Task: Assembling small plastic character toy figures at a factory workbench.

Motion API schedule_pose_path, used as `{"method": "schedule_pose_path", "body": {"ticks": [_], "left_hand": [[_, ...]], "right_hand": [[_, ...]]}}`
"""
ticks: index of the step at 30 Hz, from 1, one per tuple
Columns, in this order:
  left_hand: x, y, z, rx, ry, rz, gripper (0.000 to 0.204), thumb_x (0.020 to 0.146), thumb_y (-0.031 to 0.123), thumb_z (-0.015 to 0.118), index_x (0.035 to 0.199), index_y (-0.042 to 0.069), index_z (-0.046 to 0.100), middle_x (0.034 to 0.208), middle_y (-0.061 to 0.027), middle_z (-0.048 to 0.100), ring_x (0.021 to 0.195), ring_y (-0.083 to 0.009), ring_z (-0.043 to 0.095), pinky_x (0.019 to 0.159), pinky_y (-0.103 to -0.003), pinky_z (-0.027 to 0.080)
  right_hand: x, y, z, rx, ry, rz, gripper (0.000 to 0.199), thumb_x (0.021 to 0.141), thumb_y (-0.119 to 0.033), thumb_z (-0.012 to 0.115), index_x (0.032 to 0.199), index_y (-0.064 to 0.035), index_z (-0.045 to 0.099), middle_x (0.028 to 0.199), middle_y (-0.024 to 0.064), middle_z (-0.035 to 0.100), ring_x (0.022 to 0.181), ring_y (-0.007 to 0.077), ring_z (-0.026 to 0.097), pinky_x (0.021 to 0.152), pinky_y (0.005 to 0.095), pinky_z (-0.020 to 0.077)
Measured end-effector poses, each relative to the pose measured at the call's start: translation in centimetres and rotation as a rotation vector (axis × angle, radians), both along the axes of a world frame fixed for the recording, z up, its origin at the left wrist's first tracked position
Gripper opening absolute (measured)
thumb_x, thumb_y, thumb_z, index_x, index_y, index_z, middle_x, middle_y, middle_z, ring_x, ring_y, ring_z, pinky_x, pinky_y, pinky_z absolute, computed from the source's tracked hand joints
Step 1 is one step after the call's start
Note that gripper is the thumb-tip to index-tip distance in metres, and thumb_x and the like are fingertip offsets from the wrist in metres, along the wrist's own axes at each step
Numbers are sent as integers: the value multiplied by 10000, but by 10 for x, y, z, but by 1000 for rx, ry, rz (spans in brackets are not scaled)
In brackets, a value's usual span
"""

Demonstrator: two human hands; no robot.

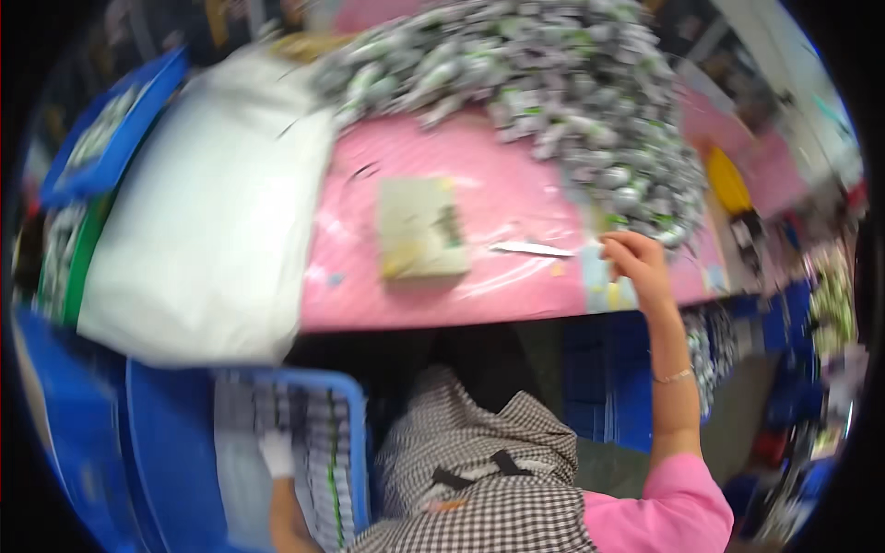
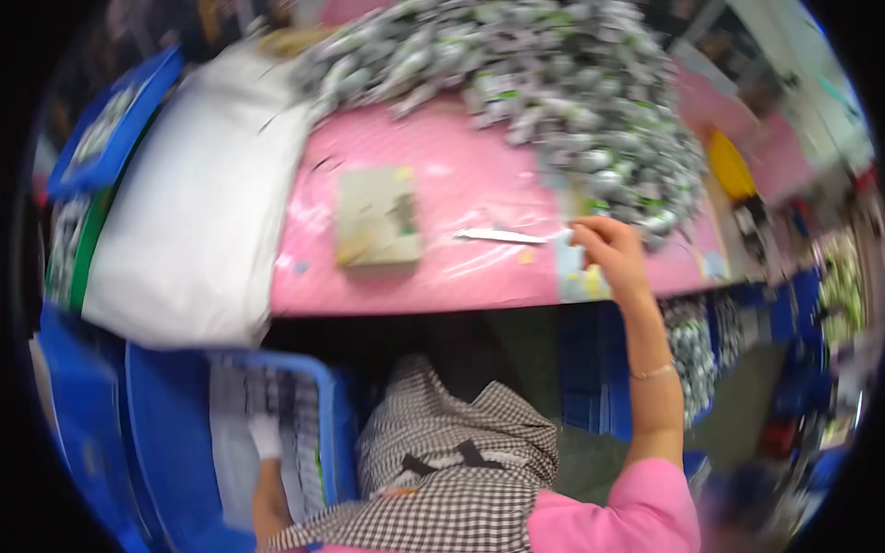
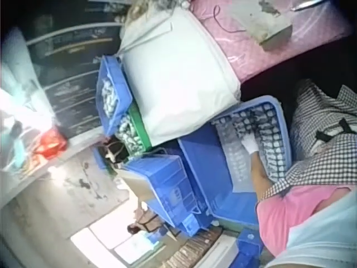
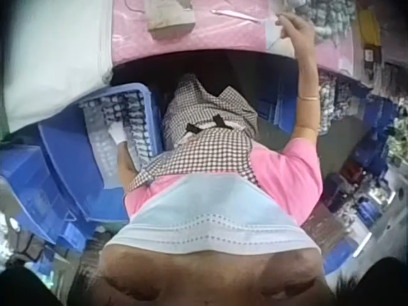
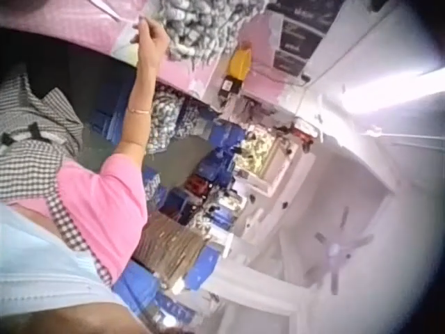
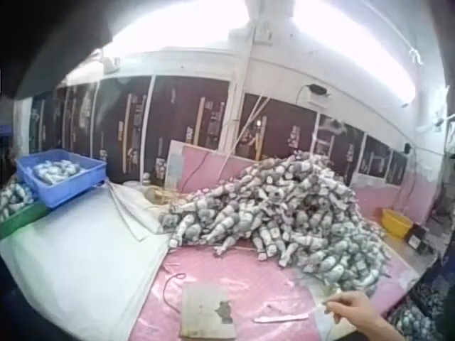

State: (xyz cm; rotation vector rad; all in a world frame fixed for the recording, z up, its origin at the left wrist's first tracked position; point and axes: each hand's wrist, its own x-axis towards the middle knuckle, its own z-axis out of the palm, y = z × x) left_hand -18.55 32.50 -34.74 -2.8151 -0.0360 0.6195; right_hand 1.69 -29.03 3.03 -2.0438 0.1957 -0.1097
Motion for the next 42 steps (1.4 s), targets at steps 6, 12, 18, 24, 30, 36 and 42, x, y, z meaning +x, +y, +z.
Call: {"method": "schedule_pose_path", "body": {"ticks": [6, 12, 18, 24, 30, 36, 42], "left_hand": [[5, -18, -10, -429, -297, 246, 179, 807, 128, 499, 931, 43, 597, 958, -184, 578, 894, -391, 553, 741, -437, 458], [12, -54, 91, -400, -313, 200, 241, 783, 63, 519, 1010, -5, 563, 1084, -213, 530, 954, -388, 543, 827, -414, 452], [33, -53, 141, -542, -991, 323, 337, 749, -65, 544, 1083, -21, 552, 1106, -177, 516, 1026, -313, 532, 880, -371, 437], [86, -145, 272, -1206, -1329, 461, 268, 886, 6, 532, 1150, -42, 510, 1120, -106, 552, 999, -181, 537, 883, -294, 437], [174, -294, 374, -2031, -439, 220, 305, 934, 181, 479, 1140, -38, 531, 1014, -155, 623, 908, -244, 622, 847, -349, 488], [234, -345, 379, -2751, -19, 488, 383, 911, 229, 561, 1215, 23, 455, 1055, -101, 599, 947, -244, 598, 866, -356, 491], [225, -335, 377, -2672, -282, 416, 398, 889, 201, 579, 1238, 51, 458, 1182, -88, 552, 1061, -218, 565, 914, -394, 486]], "right_hand": [[15, -44, 12, -172, -317, -227, 170, 851, -129, 620, 941, 9, 662, 733, 34, 632, 529, 62, 521, 477, 198, 398], [136, -41, 20, -847, -785, -110, 126, 779, -64, 597, 883, -26, 658, 890, 92, 618, 811, 233, 596, 683, 321, 460], [196, -11, 7, -1429, -559, -224, 164, 701, -75, 602, 854, -105, 653, 878, 84, 517, 865, 234, 530, 712, 375, 382], [129, 25, 25, -585, -1039, -10, 259, 637, 21, 678, 874, -76, 638, 877, 77, 517, 790, 231, 554, 676, 341, 437], [39, 82, 0, -31, -1085, 173, 297, 654, 99, 703, 892, -64, 633, 848, 95, 573, 758, 210, 560, 642, 311, 456], [-11, 128, -30, 659, -671, 291, 254, 763, 86, 647, 979, -33, 590, 868, 84, 592, 767, 200, 629, 695, 272, 519], [-12, 104, -51, 1749, 143, 766, 500, 927, -63, 466, 1400, -101, 307, 1262, 271, 482, 970, 272, 632, 774, 321, 545]]}}
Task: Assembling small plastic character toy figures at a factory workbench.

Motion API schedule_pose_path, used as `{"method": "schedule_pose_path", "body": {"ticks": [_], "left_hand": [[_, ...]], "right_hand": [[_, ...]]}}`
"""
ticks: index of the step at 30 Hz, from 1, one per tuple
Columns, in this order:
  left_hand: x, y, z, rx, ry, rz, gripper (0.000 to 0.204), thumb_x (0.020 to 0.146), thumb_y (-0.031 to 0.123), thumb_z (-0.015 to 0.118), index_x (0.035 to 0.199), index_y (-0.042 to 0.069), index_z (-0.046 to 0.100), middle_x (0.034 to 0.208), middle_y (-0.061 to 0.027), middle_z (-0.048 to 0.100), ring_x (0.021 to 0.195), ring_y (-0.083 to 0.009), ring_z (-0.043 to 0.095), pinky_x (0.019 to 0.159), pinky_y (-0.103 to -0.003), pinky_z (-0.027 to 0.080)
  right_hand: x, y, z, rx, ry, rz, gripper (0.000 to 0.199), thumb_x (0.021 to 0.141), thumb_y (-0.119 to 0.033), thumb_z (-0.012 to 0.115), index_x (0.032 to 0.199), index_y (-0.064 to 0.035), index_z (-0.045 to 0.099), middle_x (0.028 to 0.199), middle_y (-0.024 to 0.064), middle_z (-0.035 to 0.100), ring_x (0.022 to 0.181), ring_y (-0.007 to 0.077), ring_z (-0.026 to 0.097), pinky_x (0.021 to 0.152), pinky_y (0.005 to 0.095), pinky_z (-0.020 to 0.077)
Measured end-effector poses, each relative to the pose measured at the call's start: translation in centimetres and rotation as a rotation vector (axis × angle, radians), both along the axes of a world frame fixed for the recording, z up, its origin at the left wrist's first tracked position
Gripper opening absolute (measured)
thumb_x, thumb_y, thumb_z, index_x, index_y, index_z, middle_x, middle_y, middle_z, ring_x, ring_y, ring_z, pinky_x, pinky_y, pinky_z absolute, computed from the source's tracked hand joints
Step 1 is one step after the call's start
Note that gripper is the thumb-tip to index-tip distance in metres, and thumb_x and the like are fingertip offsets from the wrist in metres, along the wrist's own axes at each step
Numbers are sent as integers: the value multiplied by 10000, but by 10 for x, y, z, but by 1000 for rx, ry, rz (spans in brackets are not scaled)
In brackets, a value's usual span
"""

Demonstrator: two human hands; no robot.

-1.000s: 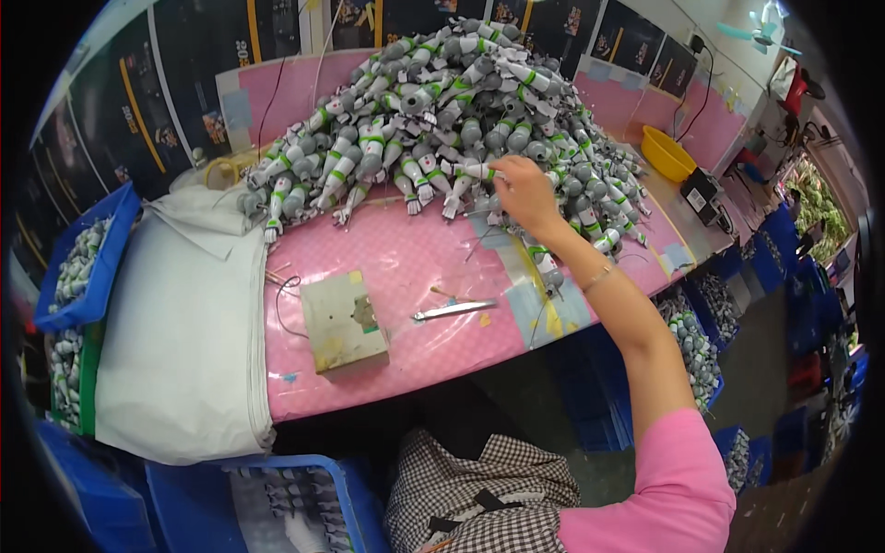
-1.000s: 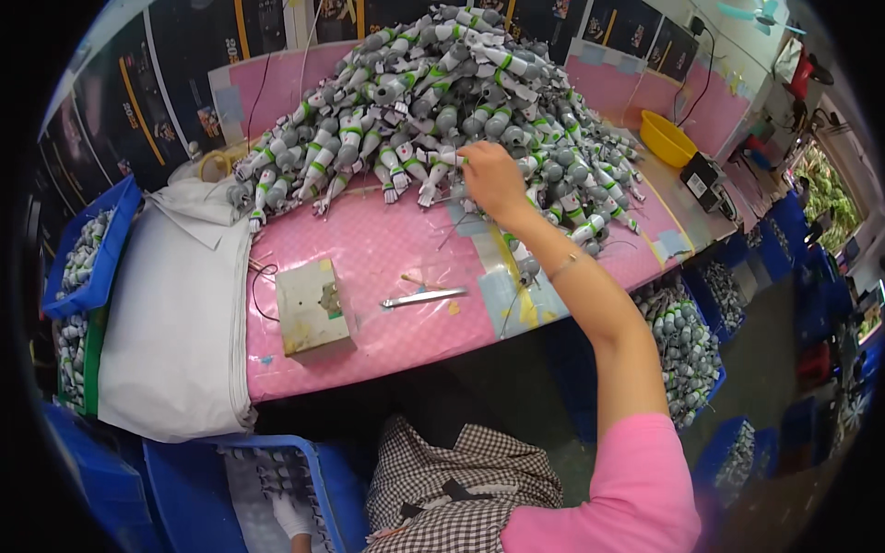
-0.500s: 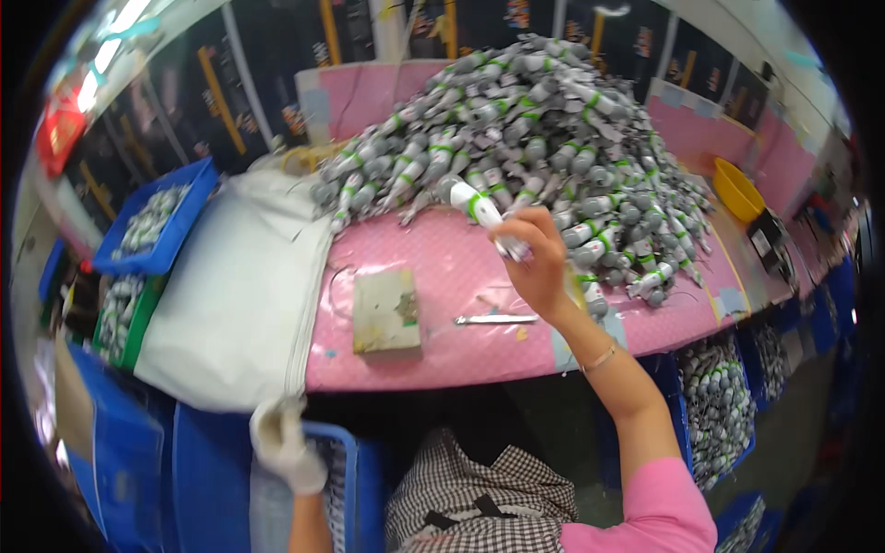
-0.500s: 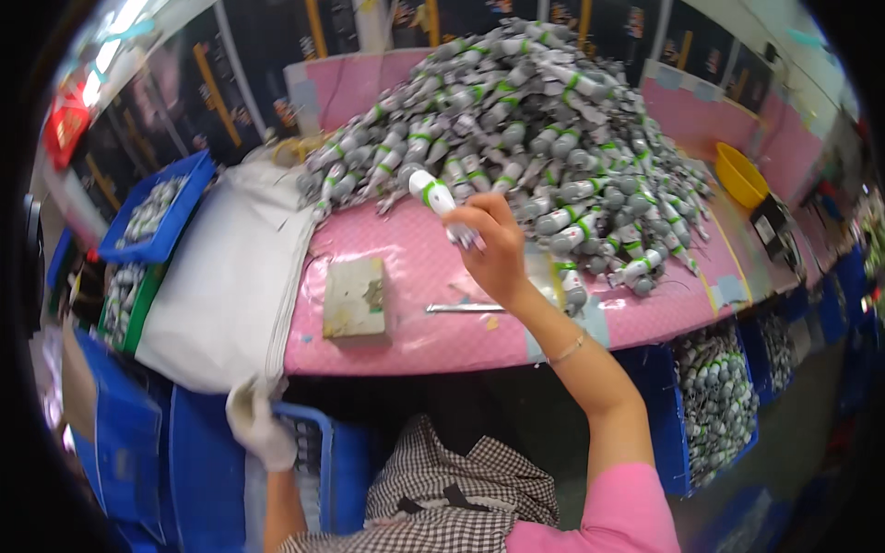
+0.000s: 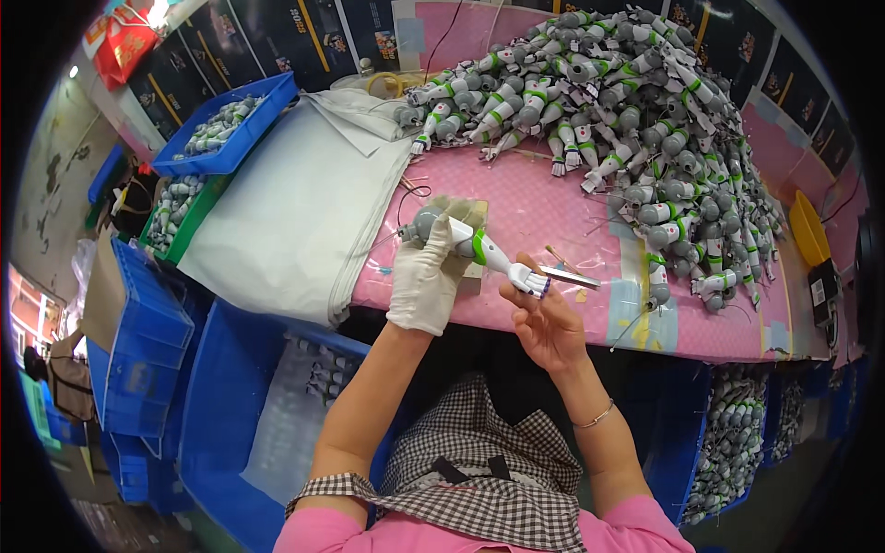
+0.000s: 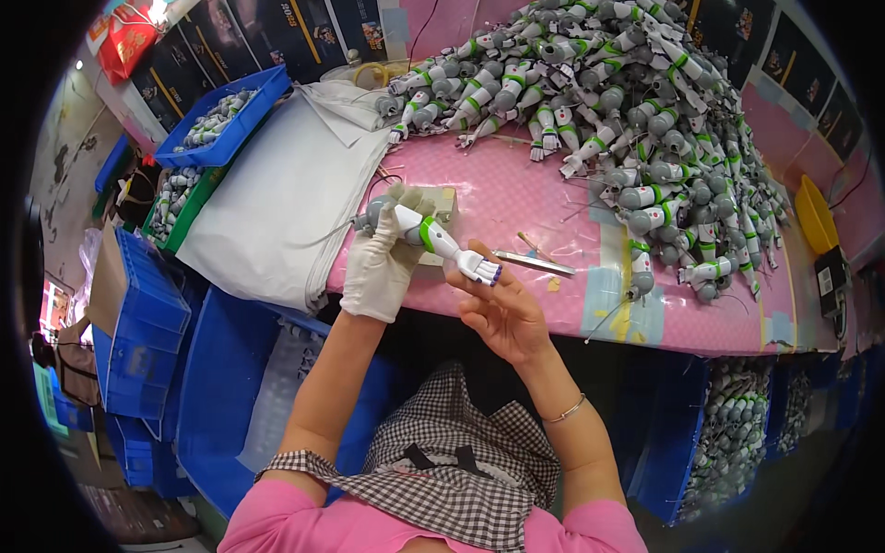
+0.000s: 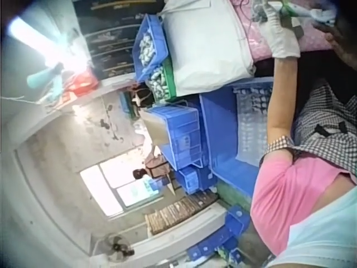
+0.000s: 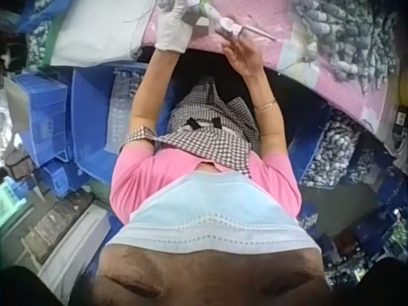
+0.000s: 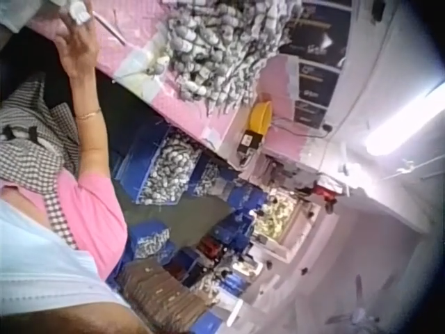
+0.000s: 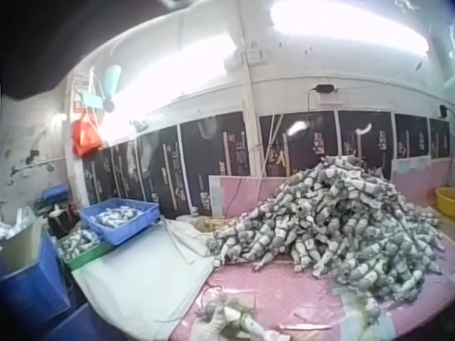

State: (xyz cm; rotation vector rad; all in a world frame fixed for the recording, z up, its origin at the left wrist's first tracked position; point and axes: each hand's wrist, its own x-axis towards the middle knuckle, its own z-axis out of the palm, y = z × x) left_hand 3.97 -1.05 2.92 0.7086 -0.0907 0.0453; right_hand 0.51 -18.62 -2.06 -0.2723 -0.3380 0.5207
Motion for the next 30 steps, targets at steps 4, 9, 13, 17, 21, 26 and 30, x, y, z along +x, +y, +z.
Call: {"method": "schedule_pose_path", "body": {"ticks": [4, 9, 13, 17, 21, 26, 30], "left_hand": [[-8, 0, 9, 82, -10, -65, 458, 886, 173, 588, 1288, 44, 412, 1234, -111, 530, 1110, -230, 546, 926, -381, 477], [-12, 4, 10, 100, -11, -89, 460, 914, 212, 555, 1304, 35, 388, 1254, -126, 523, 1152, -251, 524, 940, -379, 467], [-14, 14, 1, -104, 139, -260, 492, 941, 391, 451, 1286, 41, 414, 1185, -113, 556, 1031, -252, 564, 864, -386, 482], [-20, 21, -3, -210, 179, -290, 568, 932, 520, 368, 1252, 59, 456, 1047, -111, 594, 795, -224, 572, 703, -359, 492], [-29, 26, -13, -196, 268, -386, 609, 924, 557, 337, 1247, 57, 464, 1007, -107, 607, 727, -220, 578, 634, -330, 497], [-48, 26, -28, -252, 445, -559, 677, 905, 604, 301, 1244, 41, 466, 990, -123, 616, 723, -232, 589, 635, -344, 521], [-56, 25, -31, -140, 498, -571, 753, 892, 617, 328, 1305, -9, 399, 995, -109, 603, 736, -209, 581, 630, -341, 500]], "right_hand": [[-2, 20, -18, 330, 175, 124, 472, 886, -84, 567, 1326, -131, 403, 1148, 205, 537, 909, 211, 603, 743, 292, 513], [-7, 33, -18, -179, -141, -249, 417, 818, 41, 590, 1189, -146, 548, 934, 81, 568, 770, 149, 552, 660, 254, 454], [-7, 26, 15, -1038, -896, -705, 333, 728, 107, 603, 996, -75, 681, 943, 67, 575, 781, 129, 547, 663, 219, 439], [-13, 16, 31, -1050, -715, -497, 353, 720, 72, 657, 1046, -65, 670, 990, 66, 594, 696, 79, 539, 615, 193, 426], [20, 2, 34, -1093, -220, -354, 269, 889, -139, 579, 1096, 30, 609, 978, 103, 640, 583, 86, 552, 577, 205, 465], [54, 22, 23, -592, 203, -260, 376, 922, -227, 534, 1199, 28, 515, 1081, 134, 641, 655, 98, 621, 631, 218, 535], [50, 22, 24, -545, 251, -427, 327, 879, -195, 601, 1141, -3, 562, 1051, 114, 649, 721, 93, 641, 667, 208, 553]]}}
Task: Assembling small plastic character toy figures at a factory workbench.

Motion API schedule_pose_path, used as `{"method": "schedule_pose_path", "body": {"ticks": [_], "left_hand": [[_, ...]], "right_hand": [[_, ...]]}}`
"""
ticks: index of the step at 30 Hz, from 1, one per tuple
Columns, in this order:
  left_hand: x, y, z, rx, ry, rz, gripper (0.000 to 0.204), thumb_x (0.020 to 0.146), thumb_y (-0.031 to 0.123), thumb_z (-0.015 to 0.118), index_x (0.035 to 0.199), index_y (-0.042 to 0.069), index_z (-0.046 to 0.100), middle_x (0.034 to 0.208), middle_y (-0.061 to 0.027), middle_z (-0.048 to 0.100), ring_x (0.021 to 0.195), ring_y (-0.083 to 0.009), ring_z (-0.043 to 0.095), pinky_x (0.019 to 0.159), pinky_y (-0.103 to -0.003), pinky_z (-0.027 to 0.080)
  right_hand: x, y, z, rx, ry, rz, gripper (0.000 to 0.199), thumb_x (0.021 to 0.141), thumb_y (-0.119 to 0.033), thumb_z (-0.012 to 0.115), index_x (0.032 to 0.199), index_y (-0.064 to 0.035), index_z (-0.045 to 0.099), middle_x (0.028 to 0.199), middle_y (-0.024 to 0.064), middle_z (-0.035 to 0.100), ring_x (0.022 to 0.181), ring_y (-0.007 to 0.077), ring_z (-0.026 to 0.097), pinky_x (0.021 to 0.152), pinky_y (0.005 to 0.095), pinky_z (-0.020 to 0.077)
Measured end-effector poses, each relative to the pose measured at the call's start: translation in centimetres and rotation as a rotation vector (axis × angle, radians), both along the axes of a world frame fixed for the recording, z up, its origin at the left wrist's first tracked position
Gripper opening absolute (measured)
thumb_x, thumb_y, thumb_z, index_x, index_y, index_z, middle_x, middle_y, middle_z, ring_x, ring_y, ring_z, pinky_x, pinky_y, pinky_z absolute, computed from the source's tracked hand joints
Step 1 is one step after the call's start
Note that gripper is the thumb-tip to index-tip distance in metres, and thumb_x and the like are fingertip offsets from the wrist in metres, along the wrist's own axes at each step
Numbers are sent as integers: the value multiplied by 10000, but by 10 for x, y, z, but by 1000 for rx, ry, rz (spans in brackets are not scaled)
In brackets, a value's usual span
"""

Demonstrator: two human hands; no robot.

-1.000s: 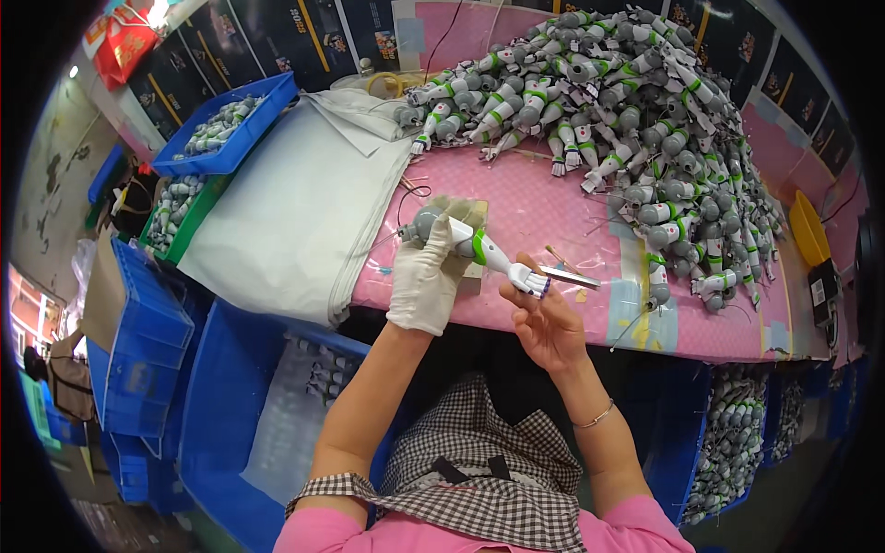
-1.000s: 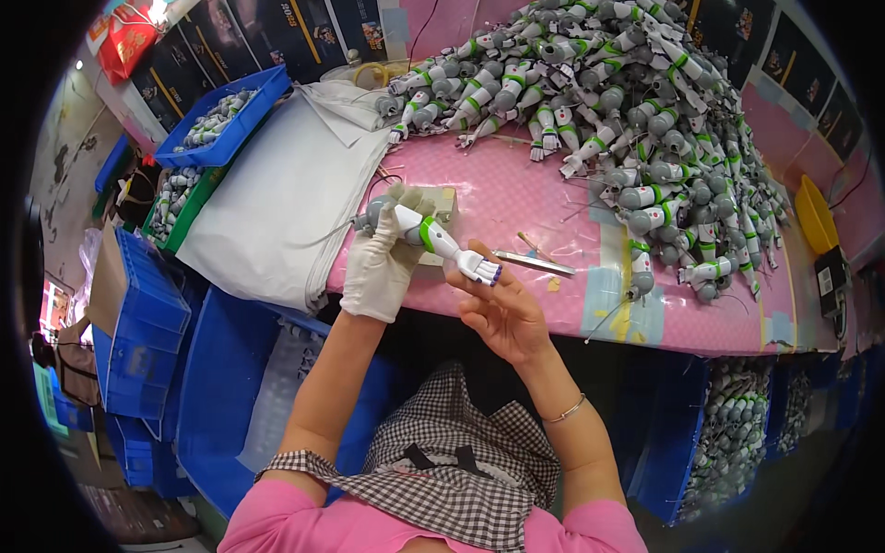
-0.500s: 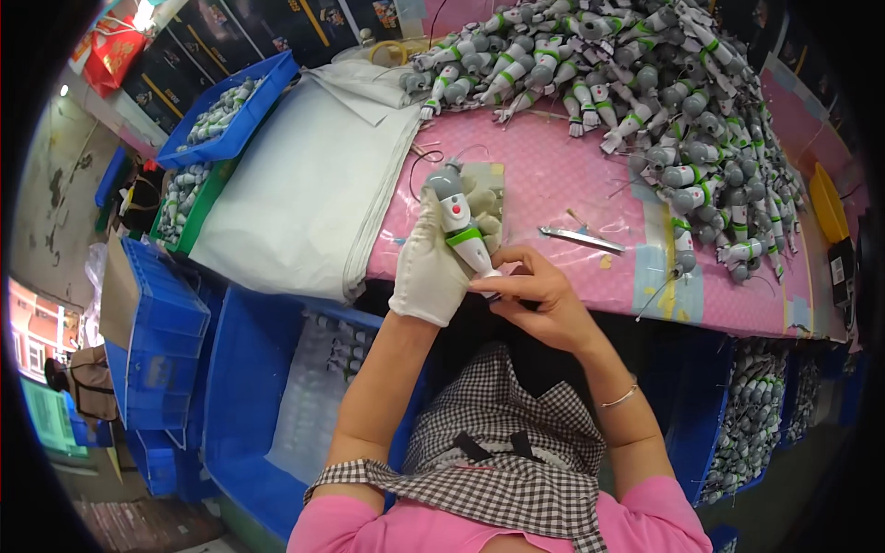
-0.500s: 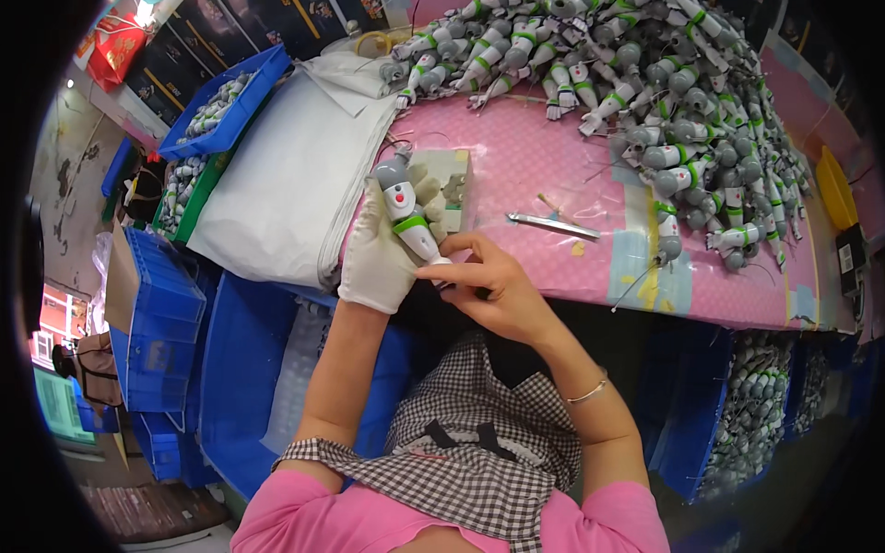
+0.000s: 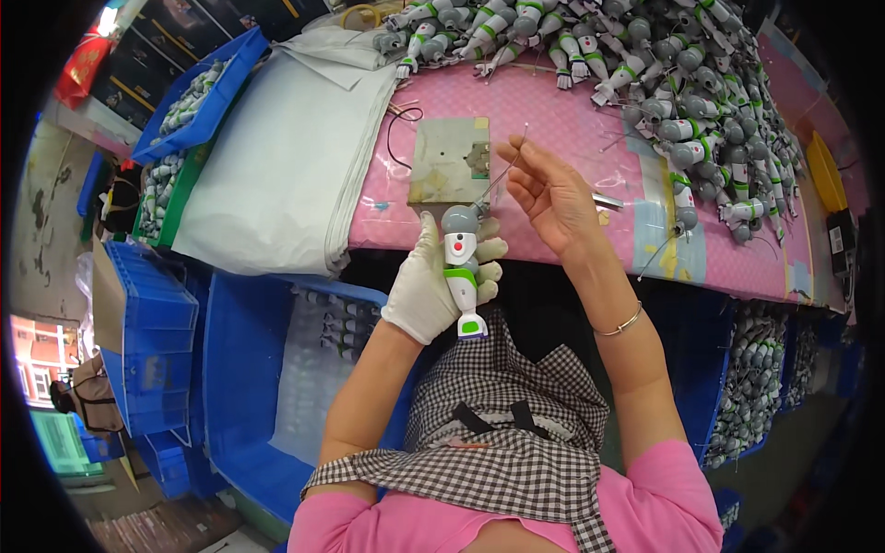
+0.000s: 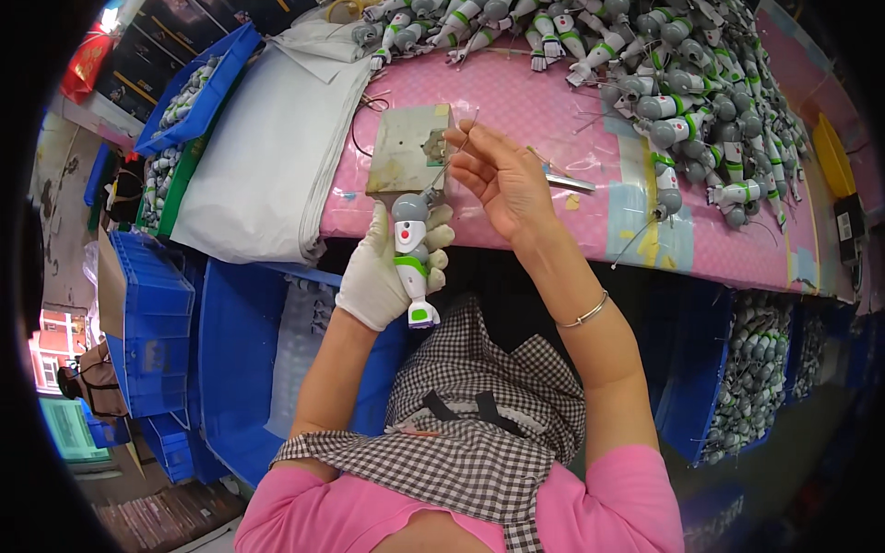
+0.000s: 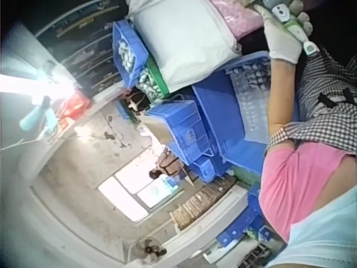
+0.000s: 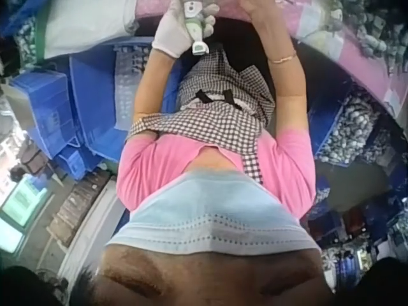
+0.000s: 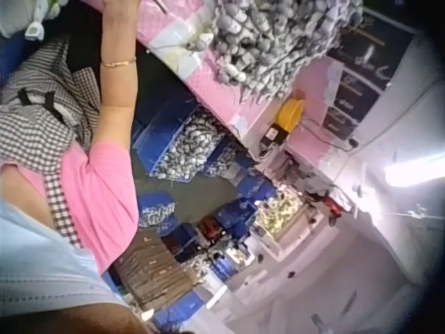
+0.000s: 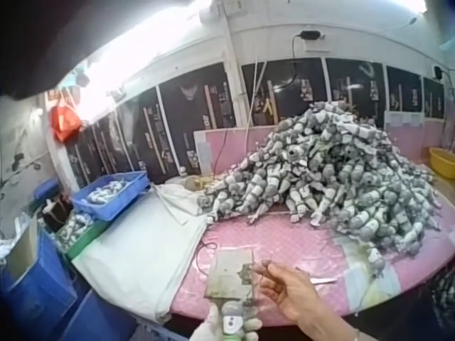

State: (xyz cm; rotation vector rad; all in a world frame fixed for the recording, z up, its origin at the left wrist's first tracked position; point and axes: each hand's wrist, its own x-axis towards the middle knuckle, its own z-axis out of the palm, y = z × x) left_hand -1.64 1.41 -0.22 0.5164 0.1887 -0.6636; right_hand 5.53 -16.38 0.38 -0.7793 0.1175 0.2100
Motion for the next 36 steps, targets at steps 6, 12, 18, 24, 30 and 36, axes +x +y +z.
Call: {"method": "schedule_pose_path", "body": {"ticks": [6, 12, 18, 24, 30, 36], "left_hand": [[-11, 3, -12, 170, 2, 4, 750, 886, 641, 304, 1262, 8, 448, 917, -115, 625, 693, -207, 583, 630, -315, 492], [-18, -1, -4, 623, -353, -39, 470, 925, 401, 507, 1182, 9, 483, 829, -80, 599, 662, -135, 580, 604, -256, 473], [0, 0, 15, 635, -365, 173, 371, 903, 313, 576, 1112, 14, 509, 854, -60, 587, 703, -135, 589, 638, -260, 480], [21, 11, 17, 493, -278, 198, 440, 896, 343, 575, 1177, 16, 482, 1003, -90, 597, 870, -206, 617, 774, -355, 524], [28, 13, 13, 326, -275, 168, 409, 904, 335, 568, 1147, 13, 501, 986, -104, 604, 843, -213, 628, 753, -346, 527], [33, 9, 4, 454, -349, 237, 352, 901, 293, 579, 1069, -15, 544, 925, -111, 624, 790, -206, 638, 725, -326, 529]], "right_hand": [[-6, -11, -1, -55, 61, 10, 280, 842, -157, 625, 1080, -9, 602, 929, 63, 657, 633, 72, 599, 595, 186, 523], [5, -15, -10, -585, -145, 108, 188, 837, -173, 619, 935, -20, 668, 757, 16, 616, 534, 41, 480, 485, 169, 376], [31, -4, -23, -1169, -634, -2, 194, 825, -194, 581, 798, -27, 677, 598, -3, 540, 503, 42, 412, 461, 215, 326], [44, -4, -6, -950, -317, 384, 238, 843, -190, 494, 715, -30, 613, 562, -12, 500, 474, 57, 411, 437, 215, 320], [50, -2, 0, -855, -167, 501, 251, 836, -212, 492, 684, -40, 592, 558, -12, 493, 464, 62, 417, 423, 207, 317], [51, 0, -5, -934, -239, 439, 260, 833, -224, 489, 688, -35, 594, 574, -5, 518, 472, 64, 426, 449, 218, 335]]}}
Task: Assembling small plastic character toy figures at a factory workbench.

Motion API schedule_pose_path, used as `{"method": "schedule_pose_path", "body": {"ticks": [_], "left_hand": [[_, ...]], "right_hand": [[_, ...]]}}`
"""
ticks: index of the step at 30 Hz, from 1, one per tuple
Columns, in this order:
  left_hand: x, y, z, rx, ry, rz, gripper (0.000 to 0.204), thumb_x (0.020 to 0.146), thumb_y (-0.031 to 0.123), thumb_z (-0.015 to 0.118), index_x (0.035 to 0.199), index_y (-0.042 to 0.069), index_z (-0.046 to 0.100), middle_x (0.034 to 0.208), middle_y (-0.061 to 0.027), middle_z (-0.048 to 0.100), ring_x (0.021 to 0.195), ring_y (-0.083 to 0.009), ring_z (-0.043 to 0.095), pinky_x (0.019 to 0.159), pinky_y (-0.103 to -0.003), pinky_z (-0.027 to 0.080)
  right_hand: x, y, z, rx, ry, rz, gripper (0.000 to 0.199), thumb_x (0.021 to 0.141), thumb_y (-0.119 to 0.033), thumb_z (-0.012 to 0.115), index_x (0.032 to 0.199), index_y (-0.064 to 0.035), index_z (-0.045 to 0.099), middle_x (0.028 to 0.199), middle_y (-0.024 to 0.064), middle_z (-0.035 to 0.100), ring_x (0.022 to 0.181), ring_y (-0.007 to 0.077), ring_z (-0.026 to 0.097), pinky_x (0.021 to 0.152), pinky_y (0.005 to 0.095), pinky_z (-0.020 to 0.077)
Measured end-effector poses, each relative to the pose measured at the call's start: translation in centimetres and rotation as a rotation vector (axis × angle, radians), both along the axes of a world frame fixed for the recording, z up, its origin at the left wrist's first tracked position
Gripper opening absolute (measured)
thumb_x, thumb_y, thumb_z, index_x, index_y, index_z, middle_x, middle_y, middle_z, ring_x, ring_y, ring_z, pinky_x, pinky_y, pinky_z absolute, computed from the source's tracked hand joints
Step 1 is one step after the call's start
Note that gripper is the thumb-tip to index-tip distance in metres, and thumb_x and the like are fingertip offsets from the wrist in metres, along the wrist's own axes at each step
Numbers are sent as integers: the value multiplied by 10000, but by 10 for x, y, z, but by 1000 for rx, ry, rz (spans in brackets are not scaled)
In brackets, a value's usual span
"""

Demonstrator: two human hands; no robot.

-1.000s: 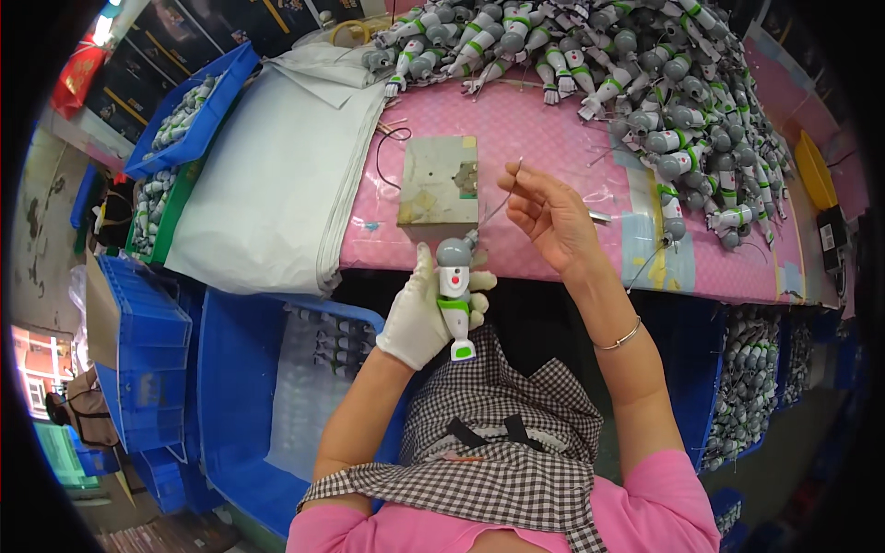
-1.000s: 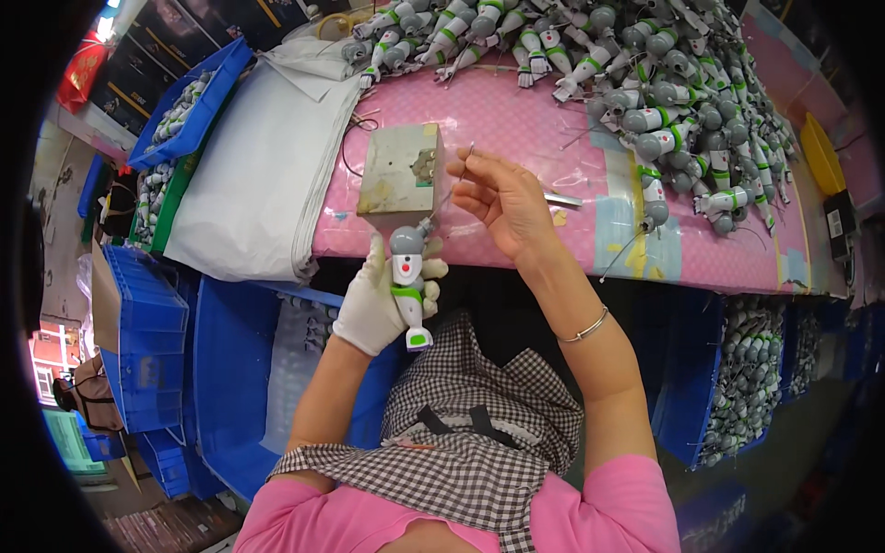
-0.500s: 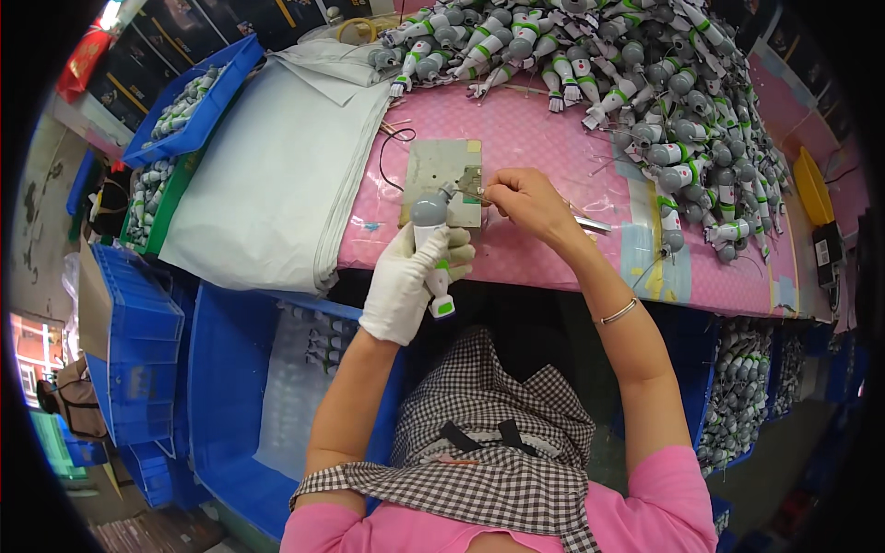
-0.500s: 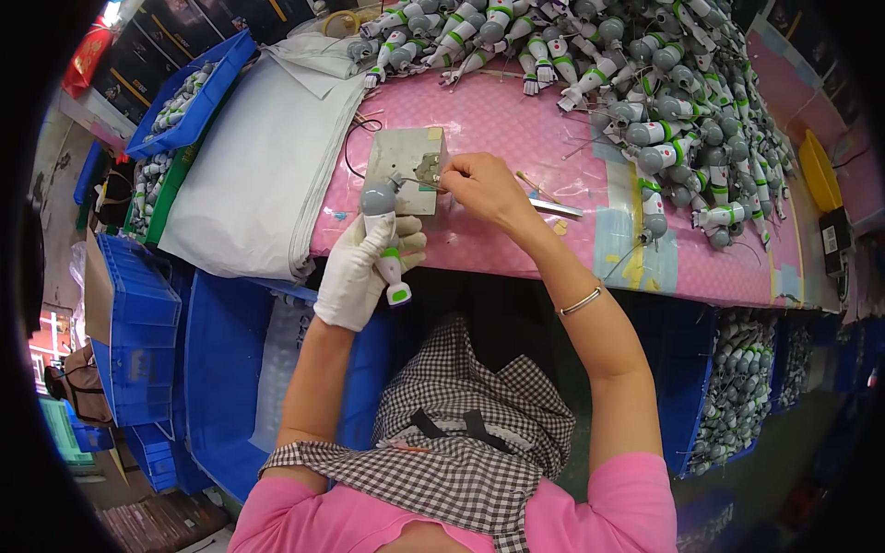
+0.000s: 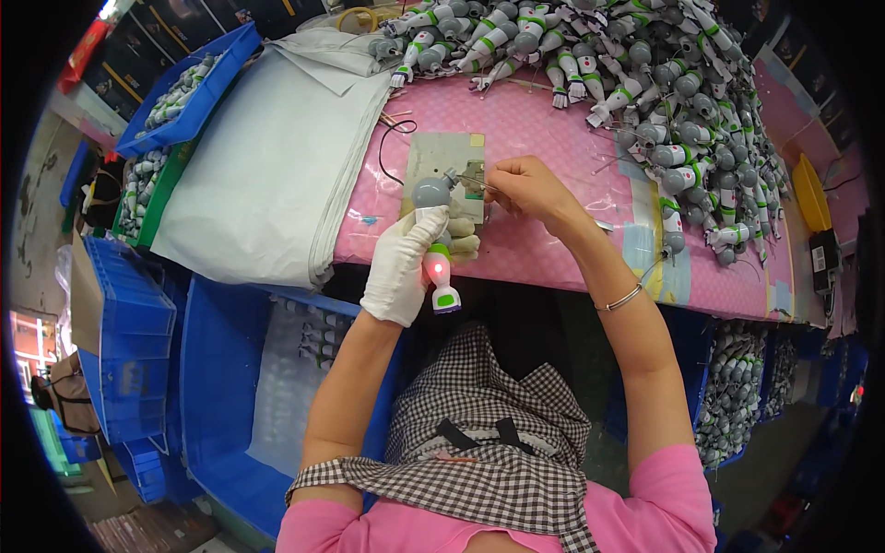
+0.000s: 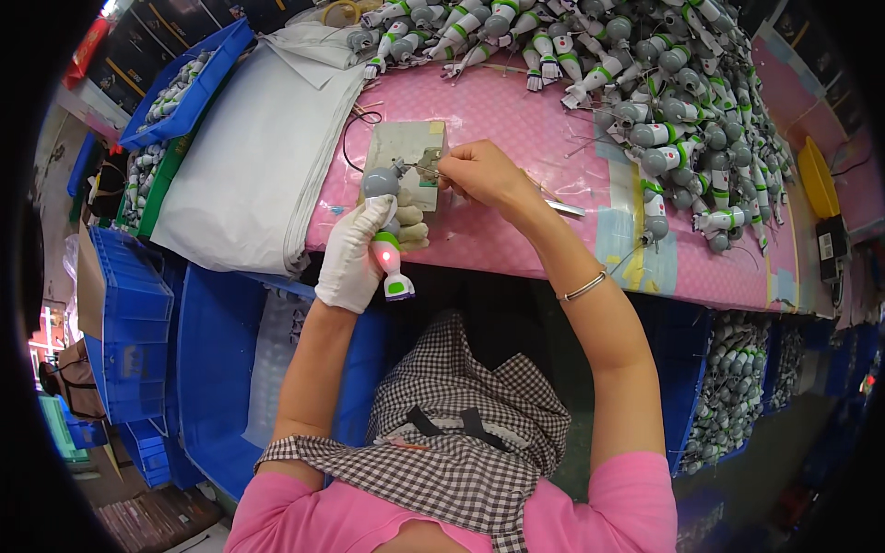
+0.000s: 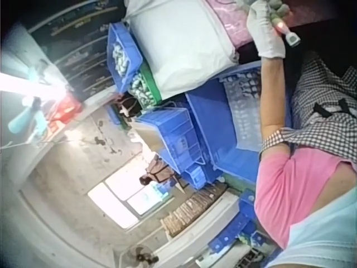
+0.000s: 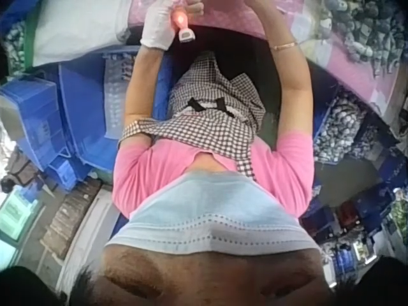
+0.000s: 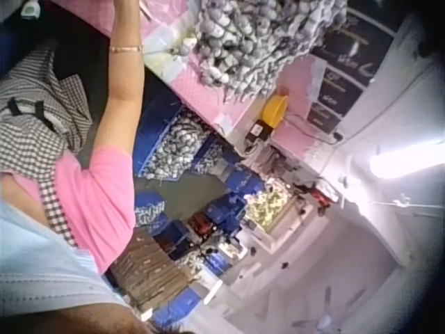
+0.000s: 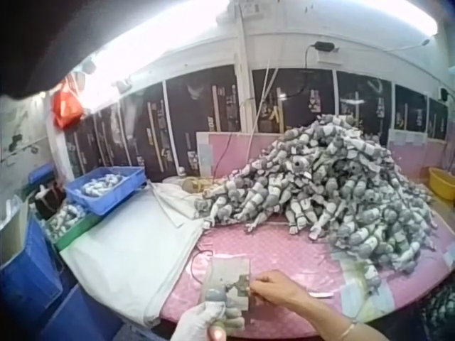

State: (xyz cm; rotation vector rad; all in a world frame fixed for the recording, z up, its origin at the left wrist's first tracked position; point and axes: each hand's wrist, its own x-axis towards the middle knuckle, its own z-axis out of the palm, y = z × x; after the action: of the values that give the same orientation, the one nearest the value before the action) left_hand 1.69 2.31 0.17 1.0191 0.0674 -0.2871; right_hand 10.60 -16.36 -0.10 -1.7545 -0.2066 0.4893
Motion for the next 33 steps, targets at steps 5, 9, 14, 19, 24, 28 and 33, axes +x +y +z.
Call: {"method": "schedule_pose_path", "body": {"ticks": [5, 9, 14, 19, 24, 28, 33], "left_hand": [[-5, -5, 7, 48, 5, -6, 339, 912, 289, 561, 1079, -5, 541, 941, -102, 624, 758, -178, 615, 698, -298, 515], [-31, 40, 5, 38, 66, -5, 468, 919, 387, 471, 1231, 39, 457, 969, -103, 607, 677, -136, 558, 546, -255, 475], [-100, 174, -9, 427, 24, 491, 491, 928, 344, 513, 1320, 64, 416, 974, -60, 600, 660, -71, 532, 543, -189, 447], [-181, 273, -87, 1468, 141, 478, 464, 781, 218, 680, 1178, 14, 558, 1154, -128, 608, 997, -241, 599, 868, -325, 453], [-230, 290, -171, 1939, 255, -90, 286, 724, 154, 620, 1006, 124, 659, 972, -146, 649, 928, -324, 612, 817, -406, 472], [-259, 298, -220, 1982, 197, -454, 232, 737, 134, 577, 947, 155, 674, 903, -74, 662, 891, -266, 632, 778, -412, 462], [-250, 300, -281, 2043, -224, -373, 152, 753, 129, 528, 828, 187, 646, 809, -6, 610, 892, -191, 597, 810, -394, 411]], "right_hand": [[-8, -1, -3, 26, -22, -76, 256, 828, -209, 488, 702, -19, 604, 591, 4, 534, 477, 68, 434, 454, 222, 349], [-34, -22, 19, -2, -162, -150, 269, 864, -253, 532, 874, -6, 640, 626, 17, 566, 499, 68, 476, 451, 220, 373], [-36, -86, 14, -387, -646, -417, 293, 850, -208, 616, 1082, -29, 626, 806, 44, 652, 620, 96, 575, 554, 226, 453], [-29, -211, 18, -1111, -913, -612, 365, 745, -122, 628, 1099, -35, 627, 1106, 150, 622, 1000, 251, 598, 867, 333, 452], [-1, -316, 10, -1386, -862, -313, 518, 701, 13, 549, 1209, -85, 542, 1184, 176, 556, 1103, 365, 518, 936, 415, 406], [21, -298, 4, -1402, -909, -182, 537, 708, 46, 535, 1230, -78, 508, 1182, 211, 536, 1068, 392, 511, 931, 427, 398], [9, -317, 12, -1231, -947, -291, 413, 856, -102, 558, 1252, -19, 475, 1212, 190, 545, 1122, 336, 515, 937, 377, 394]]}}
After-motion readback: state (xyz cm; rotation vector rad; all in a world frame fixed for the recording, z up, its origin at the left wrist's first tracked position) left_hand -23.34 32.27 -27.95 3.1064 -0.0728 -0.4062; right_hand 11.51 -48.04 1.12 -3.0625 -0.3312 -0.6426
